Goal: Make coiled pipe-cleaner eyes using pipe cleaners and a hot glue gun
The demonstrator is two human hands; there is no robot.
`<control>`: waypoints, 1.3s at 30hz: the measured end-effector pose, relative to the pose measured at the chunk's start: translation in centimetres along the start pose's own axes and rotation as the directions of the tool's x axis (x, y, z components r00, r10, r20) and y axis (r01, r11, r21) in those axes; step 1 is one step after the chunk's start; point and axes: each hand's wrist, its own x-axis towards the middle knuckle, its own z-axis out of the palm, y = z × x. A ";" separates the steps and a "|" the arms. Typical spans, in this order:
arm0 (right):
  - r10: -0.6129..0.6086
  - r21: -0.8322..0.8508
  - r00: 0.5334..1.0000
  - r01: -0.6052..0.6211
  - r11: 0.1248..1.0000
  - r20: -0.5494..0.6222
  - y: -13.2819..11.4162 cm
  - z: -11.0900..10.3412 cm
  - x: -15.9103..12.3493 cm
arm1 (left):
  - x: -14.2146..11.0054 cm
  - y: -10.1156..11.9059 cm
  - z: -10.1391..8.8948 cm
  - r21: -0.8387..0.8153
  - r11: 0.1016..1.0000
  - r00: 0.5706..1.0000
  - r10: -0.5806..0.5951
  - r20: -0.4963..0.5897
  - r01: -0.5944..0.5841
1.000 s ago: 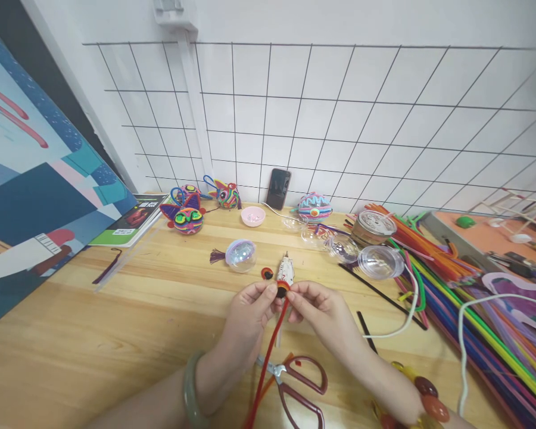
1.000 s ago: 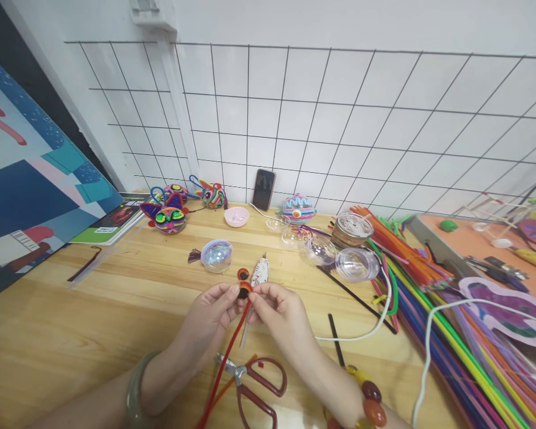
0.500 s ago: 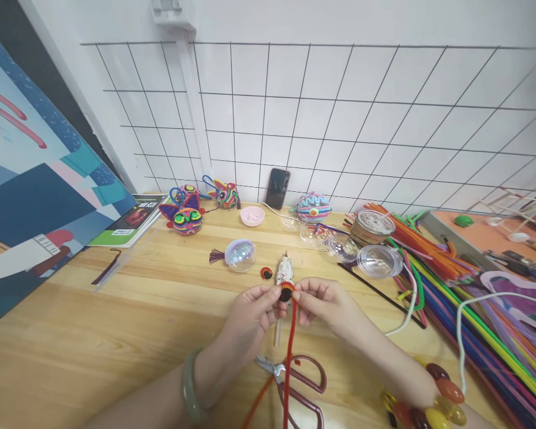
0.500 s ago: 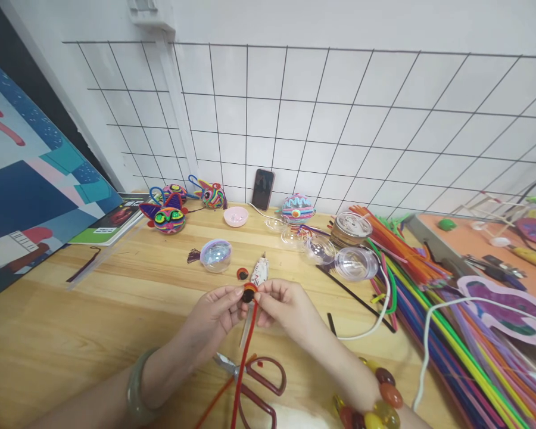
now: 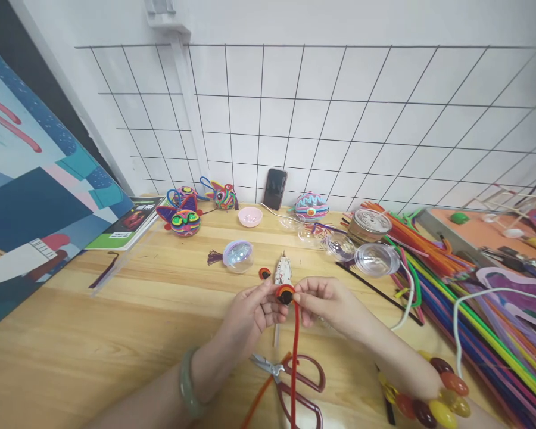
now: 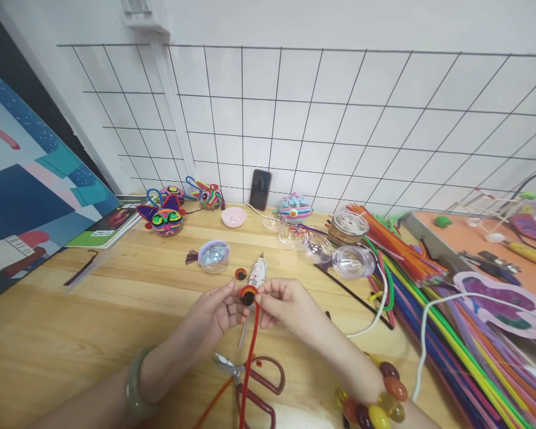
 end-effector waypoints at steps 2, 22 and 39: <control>0.012 -0.017 1.000 -0.012 1.000 0.022 0.0 0.0 0.0 | 0.1 0.1 -0.1 0.052 0.999 1.000 -0.012 0.017 0.011; 0.004 0.003 0.998 -0.004 1.000 -0.058 0.7 1.2 0.1 | 0.0 0.4 -0.2 0.230 0.965 0.984 0.152 -0.090 -0.128; -0.009 0.031 0.997 0.011 0.999 -0.078 0.5 1.7 0.0 | 0.3 0.4 -0.5 0.274 0.949 0.979 0.184 -0.083 -0.155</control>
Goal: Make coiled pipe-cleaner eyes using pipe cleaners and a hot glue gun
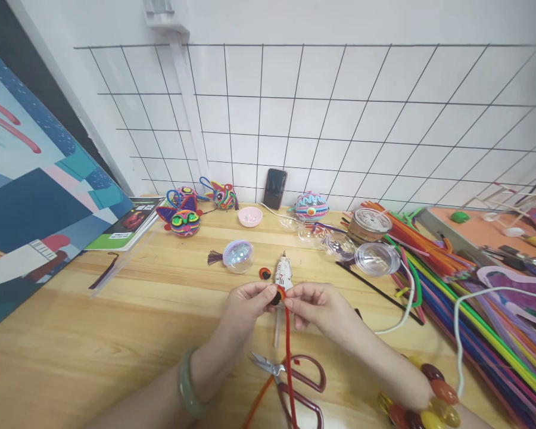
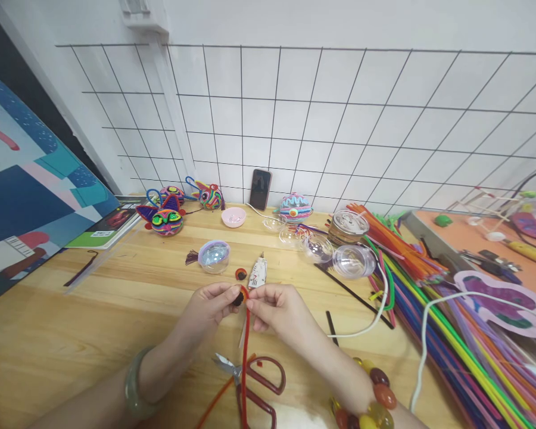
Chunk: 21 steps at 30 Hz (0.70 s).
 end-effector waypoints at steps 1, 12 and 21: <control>0.002 -0.002 1.000 -0.002 1.000 -0.006 0.0 0.1 0.0 | -0.1 0.0 0.1 -0.002 1.000 1.000 0.003 -0.012 -0.003; 0.013 0.019 0.996 -0.011 1.000 -0.091 -0.1 0.5 0.0 | -0.3 -0.2 0.2 -0.017 0.999 0.997 0.029 -0.071 -0.030; -0.004 0.018 0.991 0.007 1.000 -0.134 0.2 1.0 0.1 | -0.4 -0.7 0.3 -0.016 0.999 0.991 0.048 -0.123 -0.050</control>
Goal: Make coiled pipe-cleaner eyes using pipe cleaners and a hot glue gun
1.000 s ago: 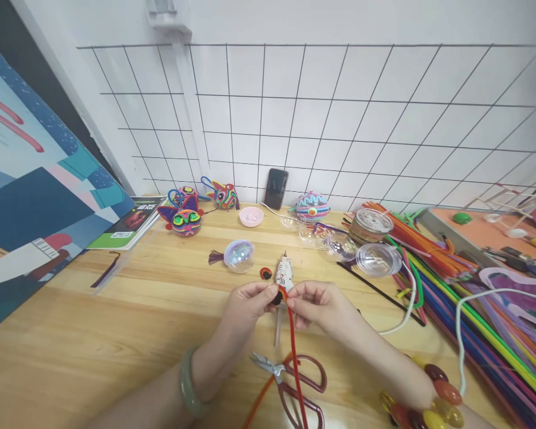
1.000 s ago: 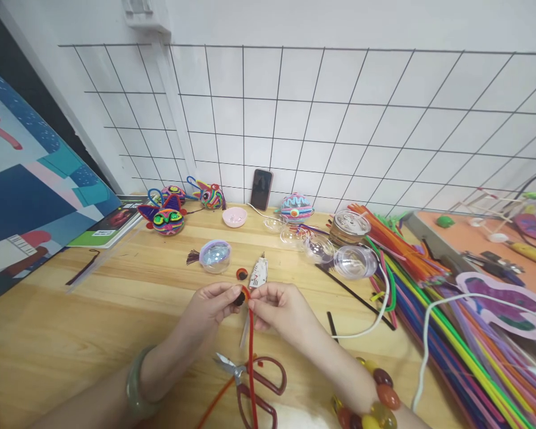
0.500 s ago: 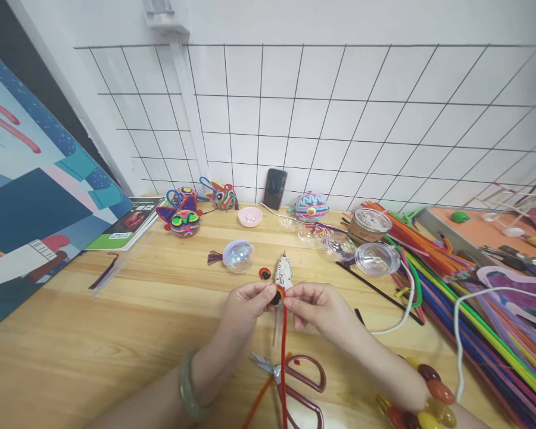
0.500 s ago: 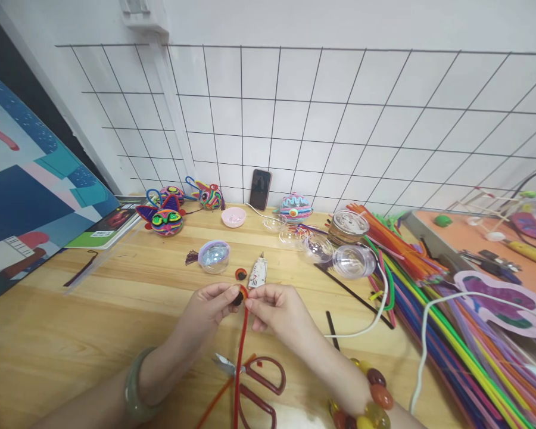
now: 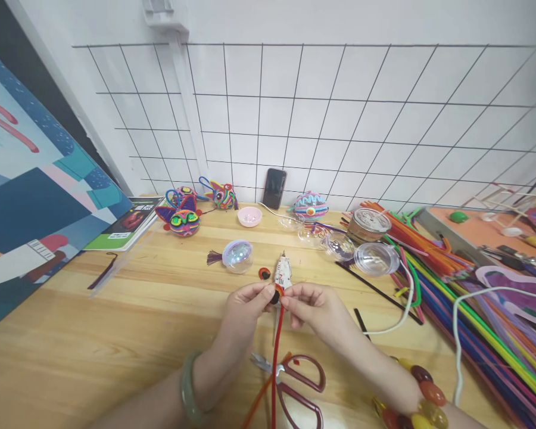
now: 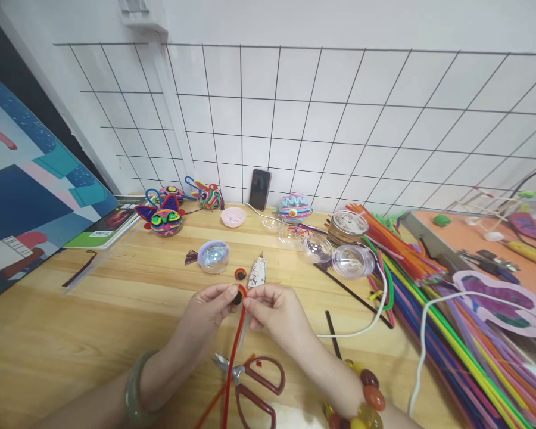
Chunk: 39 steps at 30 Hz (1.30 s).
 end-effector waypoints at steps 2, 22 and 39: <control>-0.010 0.004 1.000 0.010 1.000 -0.013 0.0 0.1 0.0 | 0.0 -0.1 0.0 0.003 1.000 1.000 0.002 -0.004 -0.002; -0.021 -0.003 0.999 0.021 1.000 -0.047 -0.1 0.5 -0.2 | -0.2 -0.1 0.3 -0.027 1.000 0.998 -0.010 -0.060 0.008; 0.006 0.056 1.000 -0.007 0.998 0.017 0.3 0.3 0.0 | -0.2 -0.1 0.2 -0.049 0.999 0.999 -0.003 -0.053 0.000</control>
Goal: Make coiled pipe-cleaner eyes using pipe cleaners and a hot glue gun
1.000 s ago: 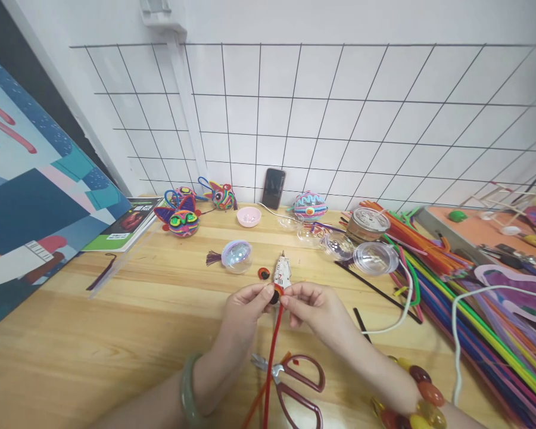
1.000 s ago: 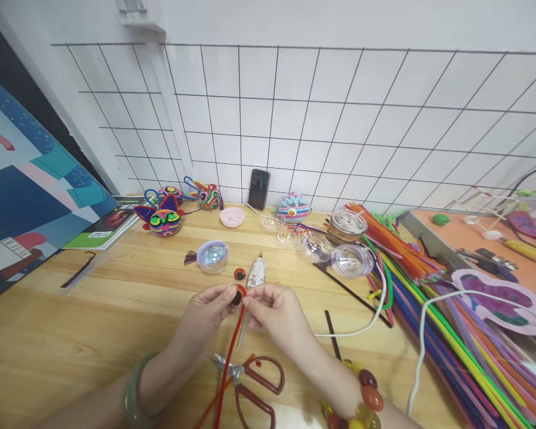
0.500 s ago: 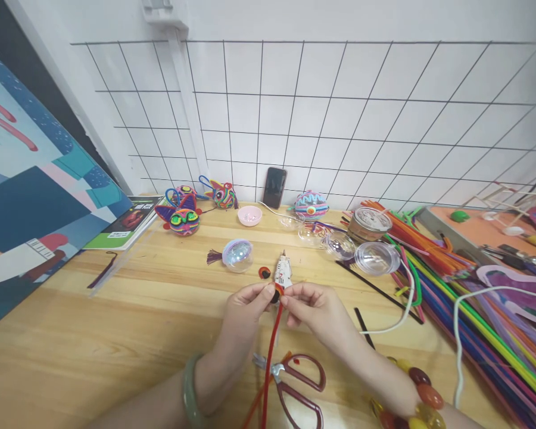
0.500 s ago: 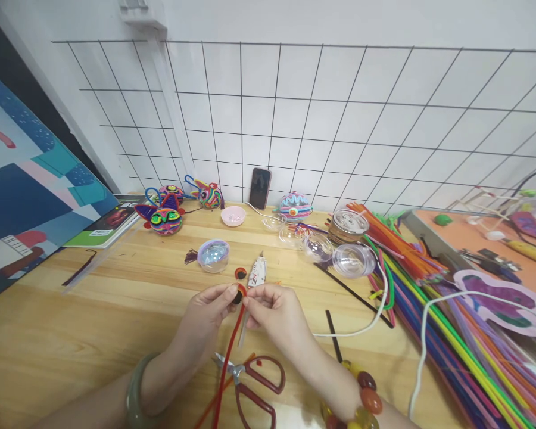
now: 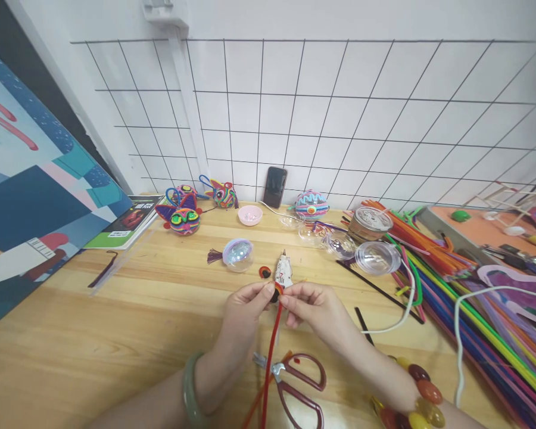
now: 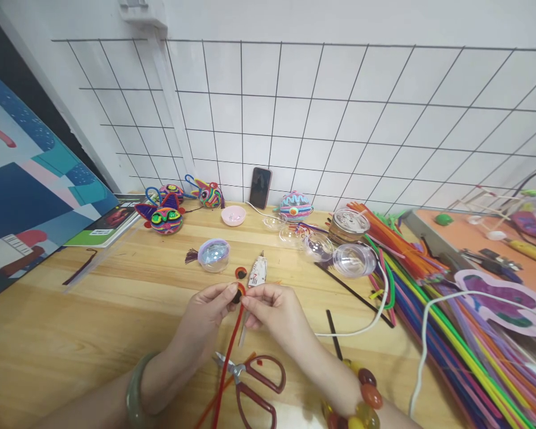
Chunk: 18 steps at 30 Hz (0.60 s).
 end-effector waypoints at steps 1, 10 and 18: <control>0.001 -0.004 1.000 -0.001 1.000 0.003 0.0 0.0 0.0 | 0.0 0.0 0.0 -0.003 1.000 1.000 0.001 0.003 -0.001; -0.002 0.022 1.000 0.002 1.000 0.007 0.1 0.1 0.0 | -0.2 0.0 0.1 -0.015 1.000 0.999 -0.023 0.031 0.023; -0.003 0.035 1.000 0.004 0.999 -0.012 0.1 -0.2 0.2 | 0.1 -0.3 0.0 -0.003 0.999 0.993 -0.038 0.111 0.039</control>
